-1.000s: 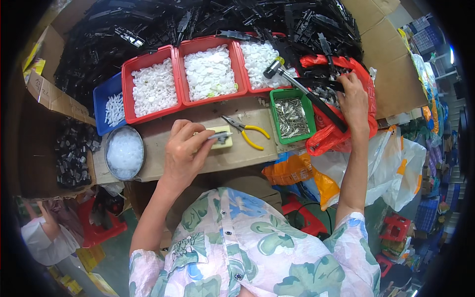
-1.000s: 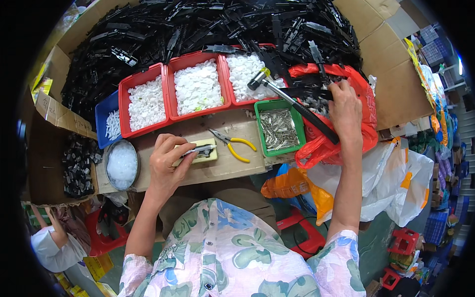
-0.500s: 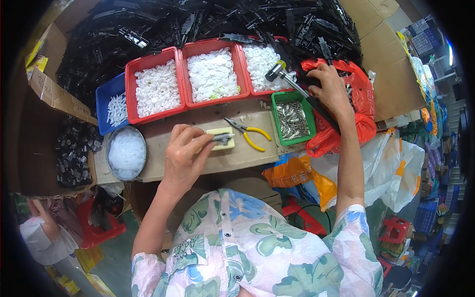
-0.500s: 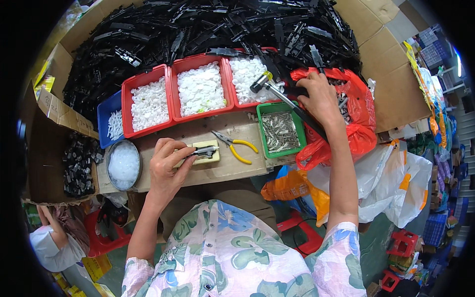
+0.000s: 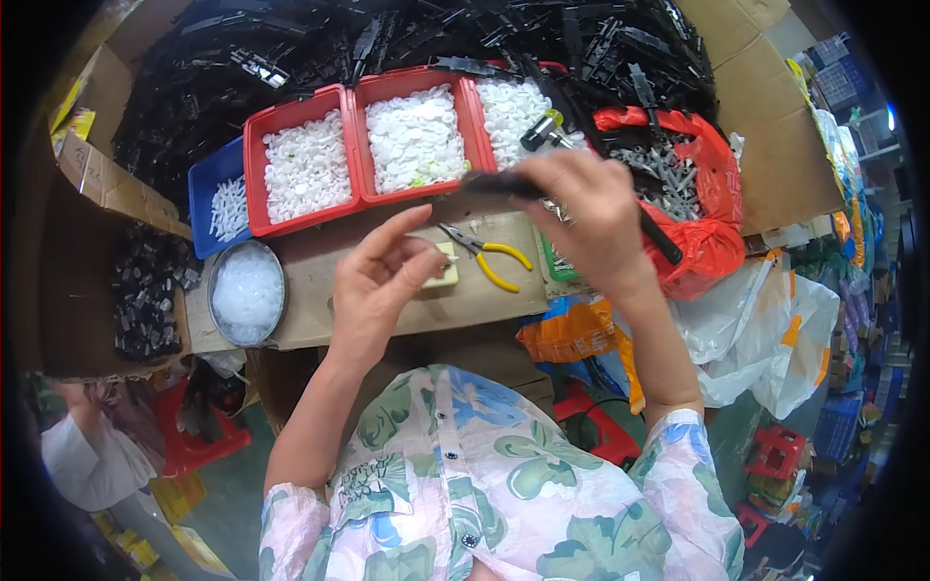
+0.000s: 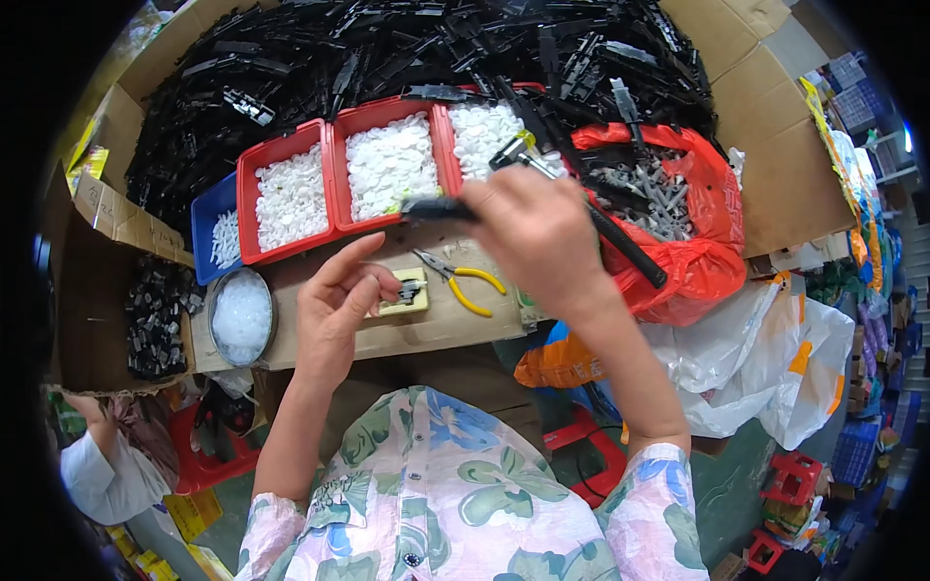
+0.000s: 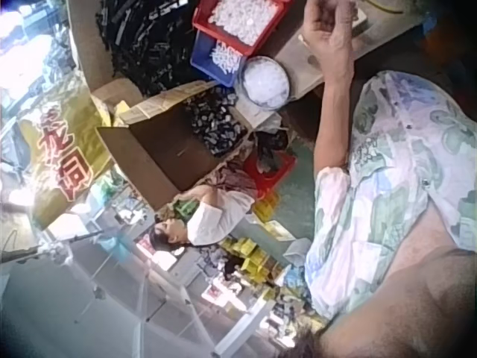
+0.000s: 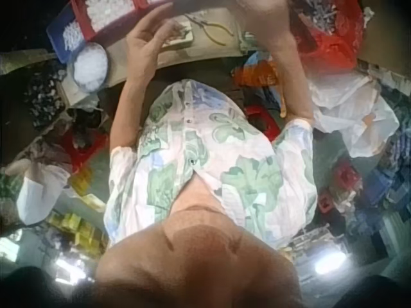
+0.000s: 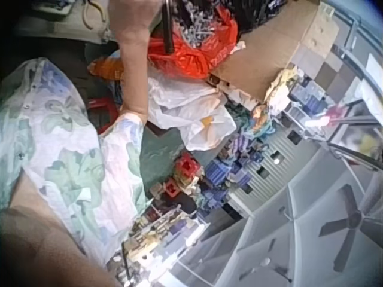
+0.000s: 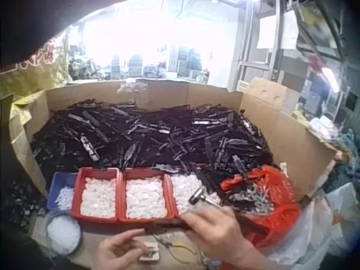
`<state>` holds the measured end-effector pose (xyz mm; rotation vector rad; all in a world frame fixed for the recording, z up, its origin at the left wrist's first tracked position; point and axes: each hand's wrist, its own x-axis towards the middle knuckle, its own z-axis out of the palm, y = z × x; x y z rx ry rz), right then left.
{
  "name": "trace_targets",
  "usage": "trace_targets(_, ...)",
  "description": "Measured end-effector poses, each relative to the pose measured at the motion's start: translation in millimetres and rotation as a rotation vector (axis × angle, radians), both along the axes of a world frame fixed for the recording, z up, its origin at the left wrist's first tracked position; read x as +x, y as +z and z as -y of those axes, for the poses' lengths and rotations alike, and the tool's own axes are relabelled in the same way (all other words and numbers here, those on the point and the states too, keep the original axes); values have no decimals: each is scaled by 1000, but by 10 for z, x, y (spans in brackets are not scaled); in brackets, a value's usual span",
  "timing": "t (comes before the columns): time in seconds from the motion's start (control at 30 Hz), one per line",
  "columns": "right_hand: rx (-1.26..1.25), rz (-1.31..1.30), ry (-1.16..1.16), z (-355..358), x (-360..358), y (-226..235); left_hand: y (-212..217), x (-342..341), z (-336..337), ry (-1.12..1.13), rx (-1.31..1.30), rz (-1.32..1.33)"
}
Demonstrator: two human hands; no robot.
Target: The person assembles small lock mechanisms at a workbench. They place a white plastic housing into a yellow jig, insert a metal pin, and strike it with a hammer. They then use pliers to trim the pin and remove the assembled unit. This process is repeated with multiple components from nearby bins.
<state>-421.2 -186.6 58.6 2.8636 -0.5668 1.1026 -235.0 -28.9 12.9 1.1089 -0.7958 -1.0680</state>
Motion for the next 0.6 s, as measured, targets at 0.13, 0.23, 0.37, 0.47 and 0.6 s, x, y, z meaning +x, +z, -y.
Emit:
trace_targets(0.13,-128,-123,67,-328,200,-282,-45,75,31,-5,131,-326)
trace_targets(0.23,55,-131,146,-392,279,-358,-146,197,-81,64,152,-354)
trace_targets(0.37,421,-87,254,-428,293,-362,-276,339,-273,77,140,-354)
trace_targets(0.47,490,-91,265,-461,350,-431,-308,358,-352,125,154,-341)
trace_targets(0.6,521,-122,251,-495,465,-563,-347,410,-418,265,146,-189)
